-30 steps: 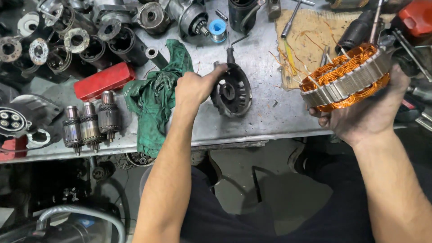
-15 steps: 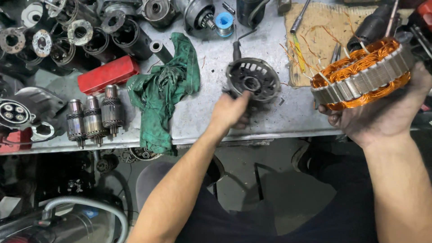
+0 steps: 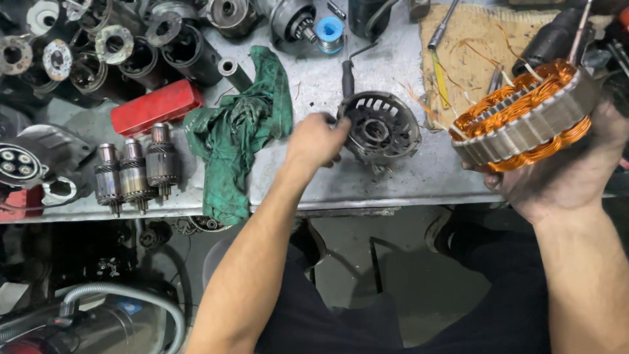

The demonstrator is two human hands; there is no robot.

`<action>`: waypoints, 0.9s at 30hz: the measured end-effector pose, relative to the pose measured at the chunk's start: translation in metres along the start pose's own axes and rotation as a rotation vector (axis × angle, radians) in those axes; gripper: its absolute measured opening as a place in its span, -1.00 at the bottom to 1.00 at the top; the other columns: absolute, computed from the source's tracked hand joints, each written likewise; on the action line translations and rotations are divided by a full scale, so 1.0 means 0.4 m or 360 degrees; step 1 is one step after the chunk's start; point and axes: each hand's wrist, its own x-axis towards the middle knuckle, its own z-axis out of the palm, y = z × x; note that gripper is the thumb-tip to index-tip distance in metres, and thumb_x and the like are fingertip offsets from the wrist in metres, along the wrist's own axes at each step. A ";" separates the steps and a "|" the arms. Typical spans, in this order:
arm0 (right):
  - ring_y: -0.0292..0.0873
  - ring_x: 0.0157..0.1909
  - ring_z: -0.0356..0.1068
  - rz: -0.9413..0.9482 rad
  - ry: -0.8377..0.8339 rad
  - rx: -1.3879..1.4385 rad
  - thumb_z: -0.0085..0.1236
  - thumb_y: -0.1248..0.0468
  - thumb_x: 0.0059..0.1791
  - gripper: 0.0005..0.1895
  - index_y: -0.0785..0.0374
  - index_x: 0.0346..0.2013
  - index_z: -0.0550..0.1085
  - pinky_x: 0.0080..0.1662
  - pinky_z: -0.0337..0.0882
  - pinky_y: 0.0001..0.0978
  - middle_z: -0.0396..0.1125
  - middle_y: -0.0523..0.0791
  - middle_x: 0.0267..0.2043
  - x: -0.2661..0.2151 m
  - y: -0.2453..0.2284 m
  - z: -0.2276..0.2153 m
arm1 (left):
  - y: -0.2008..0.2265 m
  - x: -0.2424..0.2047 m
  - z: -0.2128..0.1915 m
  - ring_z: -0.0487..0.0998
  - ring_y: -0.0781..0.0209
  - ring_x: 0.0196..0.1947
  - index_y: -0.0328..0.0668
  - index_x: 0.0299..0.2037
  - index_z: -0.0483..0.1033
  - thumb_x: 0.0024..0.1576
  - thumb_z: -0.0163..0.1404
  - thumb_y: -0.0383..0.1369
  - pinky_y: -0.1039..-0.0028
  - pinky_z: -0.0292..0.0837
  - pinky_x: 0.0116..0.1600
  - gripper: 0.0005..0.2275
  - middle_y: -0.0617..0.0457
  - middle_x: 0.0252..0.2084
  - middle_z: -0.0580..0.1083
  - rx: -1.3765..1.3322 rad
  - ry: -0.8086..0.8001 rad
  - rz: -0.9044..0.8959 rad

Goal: The person uses pliers to trim copper wires on a motor stator and then inserts the stator into a metal housing. The person manipulates the stator and housing by hand to align and fit the components together on a workbench.

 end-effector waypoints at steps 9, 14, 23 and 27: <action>0.00 0.23 0.34 0.0086 0.0279 -0.0237 0.26 -0.14 -0.31 -0.02 0.12 0.36 0.30 0.12 0.49 -0.06 0.22 -0.08 0.35 -0.011 0.032 -0.076 | 0.042 -0.116 0.009 0.65 -0.17 -0.15 -0.39 -0.09 0.61 0.12 0.00 0.14 0.15 0.57 0.00 -0.41 -0.22 -0.17 0.60 0.0648 -0.0402 -0.0095; -0.22 0.04 0.44 -0.0026 0.0195 0.0037 0.32 0.03 -0.15 -0.39 0.17 0.14 0.49 0.15 0.45 -0.31 0.44 -0.18 0.07 -0.009 0.081 -0.152 | 0.103 -0.153 -0.064 0.55 0.14 -0.56 -0.24 -0.29 0.49 0.23 0.02 -0.18 0.39 0.42 -0.44 -0.74 0.01 -0.43 0.58 0.0044 0.1048 0.1225; 0.46 0.26 0.35 -0.1516 -0.0428 -0.2629 0.64 -0.13 -0.37 0.34 0.76 0.37 0.22 0.36 0.41 0.24 0.23 0.40 0.25 0.019 -0.011 -0.072 | 0.157 -0.205 -0.059 0.07 0.12 0.74 0.07 0.56 0.12 -0.45 0.77 0.64 -0.11 -0.03 0.89 0.50 0.16 0.65 0.09 0.0510 0.0610 0.1659; 0.30 0.22 0.30 -0.1421 -0.0495 -0.2588 0.56 -0.17 -0.42 0.25 0.74 0.27 0.40 0.28 0.39 0.10 0.33 0.32 0.21 0.024 0.007 0.004 | 0.121 -0.150 -0.025 0.40 0.01 0.56 -0.11 0.47 0.06 -0.42 0.60 0.27 -0.19 -0.03 0.77 0.30 -0.04 0.51 0.31 0.0104 0.0392 0.1769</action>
